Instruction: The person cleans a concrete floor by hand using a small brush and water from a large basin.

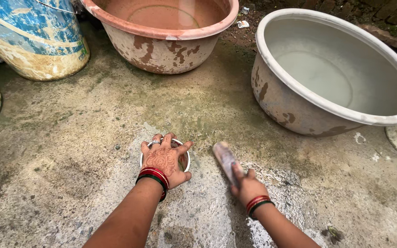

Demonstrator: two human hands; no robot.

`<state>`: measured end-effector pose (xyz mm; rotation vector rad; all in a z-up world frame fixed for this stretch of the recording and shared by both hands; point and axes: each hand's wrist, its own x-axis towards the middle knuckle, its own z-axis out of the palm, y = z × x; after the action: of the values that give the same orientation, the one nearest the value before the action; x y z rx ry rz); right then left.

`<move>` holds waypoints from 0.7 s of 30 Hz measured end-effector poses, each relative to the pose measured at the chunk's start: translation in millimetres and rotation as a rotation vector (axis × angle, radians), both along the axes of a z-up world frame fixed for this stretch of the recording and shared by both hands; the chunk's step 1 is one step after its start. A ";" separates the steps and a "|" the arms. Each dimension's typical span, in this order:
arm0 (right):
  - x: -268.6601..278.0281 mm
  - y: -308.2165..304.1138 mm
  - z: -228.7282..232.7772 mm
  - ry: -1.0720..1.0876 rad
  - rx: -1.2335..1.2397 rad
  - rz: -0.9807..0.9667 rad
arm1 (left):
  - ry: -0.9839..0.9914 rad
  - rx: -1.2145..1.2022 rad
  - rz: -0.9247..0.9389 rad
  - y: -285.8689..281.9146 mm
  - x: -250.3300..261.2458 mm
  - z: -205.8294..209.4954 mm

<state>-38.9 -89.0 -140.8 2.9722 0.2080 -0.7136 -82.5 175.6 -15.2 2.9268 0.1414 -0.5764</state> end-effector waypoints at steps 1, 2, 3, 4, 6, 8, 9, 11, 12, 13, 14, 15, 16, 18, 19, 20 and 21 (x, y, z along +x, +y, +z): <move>-1.6 -2.2 3.8 0.001 -0.006 0.003 | -0.003 -0.003 -0.003 0.3 -0.3 1.2; -2.5 -4.8 6.7 0.002 -0.011 0.007 | -0.006 -0.006 -0.005 0.4 -0.7 2.3; -2.5 -6.3 7.6 0.007 -0.017 0.013 | -0.005 -0.010 -0.005 0.4 -1.6 2.6; 3.8 -8.2 8.9 0.008 0.001 -0.092 | -0.007 -0.008 -0.003 0.0 -1.0 3.1; 17.0 -13.0 10.1 0.015 0.041 -0.307 | -0.003 -0.003 -0.003 -0.5 -1.4 3.3; 16.4 -11.2 6.9 -0.021 0.120 -0.372 | 0.000 -0.010 0.004 -0.1 -2.4 5.0; 15.0 -9.9 6.3 -0.042 0.157 -0.406 | 0.000 -0.016 0.006 -0.9 -2.2 5.9; 3.7 2.8 1.2 0.023 0.029 -0.195 | 0.018 -0.008 -0.003 -0.3 -2.0 8.1; 1.8 6.5 1.9 0.054 -0.035 -0.089 | 0.026 -0.003 -0.007 -0.4 -0.9 9.5; 3.6 5.8 5.1 0.049 -0.026 -0.053 | 0.043 -0.002 -0.004 -0.6 0.0 10.6; 5.9 4.2 7.8 0.044 -0.018 -0.017 | 0.059 -0.002 -0.002 -0.9 0.6 11.4; 8.3 3.0 8.7 0.042 -0.008 0.021 | 0.079 0.000 0.002 -1.1 0.8 11.4; 18.9 1.6 10.3 0.045 0.024 -0.085 | 0.077 0.004 0.002 -1.4 2.4 11.3; 42.9 -2.7 12.1 0.058 0.088 -0.299 | 0.083 0.013 0.000 -1.8 3.7 10.3; 46.3 -3.3 9.3 0.024 0.125 -0.324 | 0.084 0.011 0.003 -2.2 4.1 10.1; 50.0 -2.1 6.6 -0.010 0.162 -0.349 | 0.086 0.010 0.006 -2.1 3.9 10.1; 51.5 -2.5 6.1 -0.046 0.199 -0.377 | 0.085 0.008 0.006 -2.1 4.9 11.0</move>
<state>12.6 -91.5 -134.7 3.2538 -0.3119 -0.6905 -77.6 173.5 -4.2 2.9094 0.1631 -0.7013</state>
